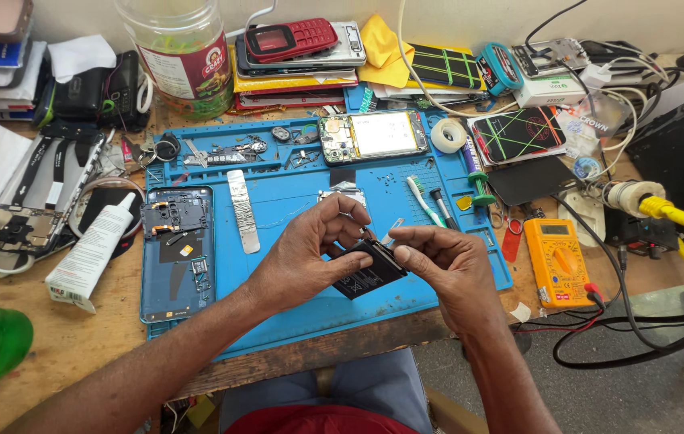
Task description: The person uses a yellow screwdriver to pry and adjust a phone battery on a blue work mat, then uses a toothbrush to clean the battery surface. The person handles the battery and screwdriver throughout the clip.
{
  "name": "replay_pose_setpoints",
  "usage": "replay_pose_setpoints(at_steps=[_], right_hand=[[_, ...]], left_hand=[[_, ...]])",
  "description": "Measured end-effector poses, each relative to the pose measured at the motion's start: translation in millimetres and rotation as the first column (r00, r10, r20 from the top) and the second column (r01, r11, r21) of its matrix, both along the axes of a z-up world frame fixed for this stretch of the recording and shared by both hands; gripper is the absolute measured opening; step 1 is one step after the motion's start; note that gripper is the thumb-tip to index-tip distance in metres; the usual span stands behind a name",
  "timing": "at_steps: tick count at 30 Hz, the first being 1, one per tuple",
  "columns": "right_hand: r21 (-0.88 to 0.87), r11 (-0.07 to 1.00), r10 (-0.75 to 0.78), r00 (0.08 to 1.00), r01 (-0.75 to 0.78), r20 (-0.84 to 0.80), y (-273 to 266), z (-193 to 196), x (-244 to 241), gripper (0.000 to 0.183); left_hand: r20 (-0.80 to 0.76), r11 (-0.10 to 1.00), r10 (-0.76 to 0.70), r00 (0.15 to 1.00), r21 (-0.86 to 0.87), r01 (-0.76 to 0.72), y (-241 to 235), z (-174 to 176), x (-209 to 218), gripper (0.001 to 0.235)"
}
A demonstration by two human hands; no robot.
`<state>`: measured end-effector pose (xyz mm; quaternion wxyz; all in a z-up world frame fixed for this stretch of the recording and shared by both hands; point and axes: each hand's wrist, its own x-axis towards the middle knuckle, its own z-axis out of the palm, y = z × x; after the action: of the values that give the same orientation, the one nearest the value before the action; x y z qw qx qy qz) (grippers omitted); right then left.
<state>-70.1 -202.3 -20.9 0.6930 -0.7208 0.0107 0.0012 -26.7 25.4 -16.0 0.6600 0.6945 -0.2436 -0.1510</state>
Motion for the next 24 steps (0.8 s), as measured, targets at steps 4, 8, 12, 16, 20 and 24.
replay_pose_setpoints(at_steps=[4, 8, 12, 16, 20, 24], right_hand=[[-0.037, 0.999, 0.014, 1.0, -0.014, 0.003, 1.5, 6.2, -0.5, 0.025], [0.001, 0.998, 0.061, 0.998, -0.061, -0.012, 0.3, 6.2, 4.6, 0.026], [0.049, 0.992, 0.116, 0.993, -0.114, -0.027, -1.5, 2.9, 10.5, 0.028], [0.029, 0.991, 0.135, 0.99, -0.134, -0.034, -1.4, -0.3, 10.3, 0.031], [-0.056, 0.992, 0.116, 0.993, -0.117, -0.026, 0.2, -0.3, 6.7, 0.031], [-0.111, 0.988, 0.109, 0.994, -0.109, -0.011, 2.2, -0.8, 3.7, 0.031]], left_hand=[[0.006, 1.0, 0.002, 1.0, 0.004, -0.002, -0.3, -3.9, -1.7, 0.036], [-0.02, 0.996, -0.017, 1.0, -0.09, 0.015, 0.1, -6.9, -1.3, 0.036], [-0.079, 0.997, -0.008, 0.997, -0.083, 0.001, 0.6, -6.0, -0.8, 0.037], [-0.1, 0.998, 0.006, 0.995, -0.065, -0.013, 0.7, -4.7, -2.4, 0.036], [-0.126, 0.998, 0.011, 0.992, -0.068, -0.019, 0.2, -4.1, -3.3, 0.036], [-0.137, 0.998, 0.01, 0.991, -0.057, -0.018, -0.1, -5.6, -4.0, 0.035]])
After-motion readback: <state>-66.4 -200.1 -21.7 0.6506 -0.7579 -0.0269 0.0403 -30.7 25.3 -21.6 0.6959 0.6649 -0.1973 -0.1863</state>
